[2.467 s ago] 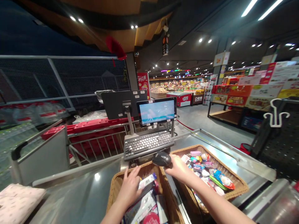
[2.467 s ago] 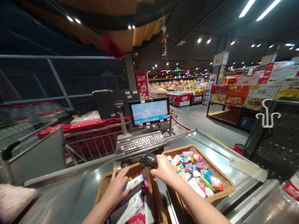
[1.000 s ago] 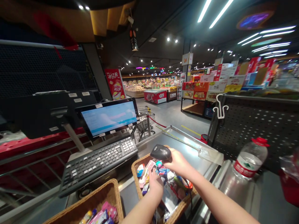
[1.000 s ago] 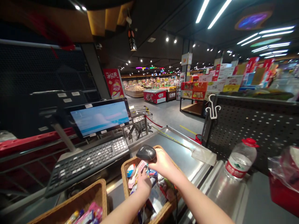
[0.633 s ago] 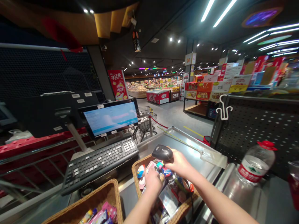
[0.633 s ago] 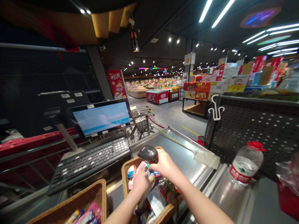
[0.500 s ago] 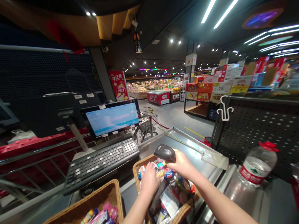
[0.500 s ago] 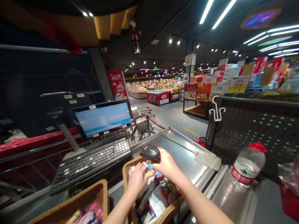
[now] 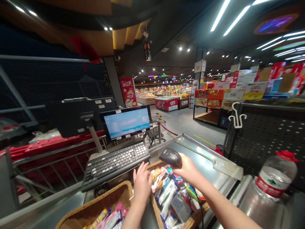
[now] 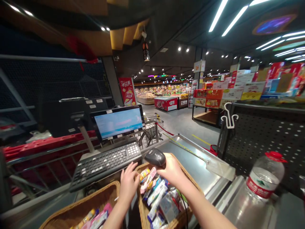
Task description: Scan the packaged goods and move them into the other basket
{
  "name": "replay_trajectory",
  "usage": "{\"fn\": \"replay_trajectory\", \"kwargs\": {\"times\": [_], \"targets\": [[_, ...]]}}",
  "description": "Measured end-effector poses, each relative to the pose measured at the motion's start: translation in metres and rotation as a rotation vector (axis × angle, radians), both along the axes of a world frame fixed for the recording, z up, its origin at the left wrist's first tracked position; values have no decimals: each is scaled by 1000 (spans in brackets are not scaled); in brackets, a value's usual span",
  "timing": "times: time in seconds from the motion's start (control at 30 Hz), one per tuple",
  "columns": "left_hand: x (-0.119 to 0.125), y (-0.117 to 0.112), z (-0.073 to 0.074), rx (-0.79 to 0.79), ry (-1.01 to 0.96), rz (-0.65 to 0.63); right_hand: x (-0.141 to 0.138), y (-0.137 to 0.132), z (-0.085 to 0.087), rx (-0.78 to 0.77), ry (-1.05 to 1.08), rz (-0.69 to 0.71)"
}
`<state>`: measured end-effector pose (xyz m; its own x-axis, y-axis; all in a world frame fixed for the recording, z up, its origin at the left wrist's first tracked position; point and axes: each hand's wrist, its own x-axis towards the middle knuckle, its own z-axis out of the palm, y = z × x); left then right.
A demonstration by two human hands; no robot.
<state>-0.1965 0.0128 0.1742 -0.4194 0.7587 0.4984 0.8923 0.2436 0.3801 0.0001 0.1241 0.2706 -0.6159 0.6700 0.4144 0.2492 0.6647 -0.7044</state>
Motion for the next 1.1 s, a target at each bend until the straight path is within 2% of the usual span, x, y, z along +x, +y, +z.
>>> {"fn": "replay_trajectory", "kwargs": {"times": [0.1, 0.17, 0.23, 0.33, 0.47, 0.6, 0.83, 1.1], "targets": [[-3, -9, -19, -10, 16, 11, -4, -7, 0, 14, 13, 0], [-5, -14, -20, 40, 51, 22, -6, -10, 0, 8, 19, 15], [-8, -19, -12, 110, 102, 34, -9, -12, -1, -6, 24, 22], [-15, -23, 10, 213, 189, 63, -14, -16, -1, -14, 25, -5], [-27, -25, 37, 325, 285, 109, -22, -24, 2, 73, 38, 3], [-37, -29, 53, 386, 334, 133, -28, -34, 9, 121, 47, 41], [-41, -37, 70, 435, 349, 127, -28, -46, 19, 133, 50, 76], [-42, -47, 72, 446, 353, 110, -28, -58, 22, 158, 45, 90]]}}
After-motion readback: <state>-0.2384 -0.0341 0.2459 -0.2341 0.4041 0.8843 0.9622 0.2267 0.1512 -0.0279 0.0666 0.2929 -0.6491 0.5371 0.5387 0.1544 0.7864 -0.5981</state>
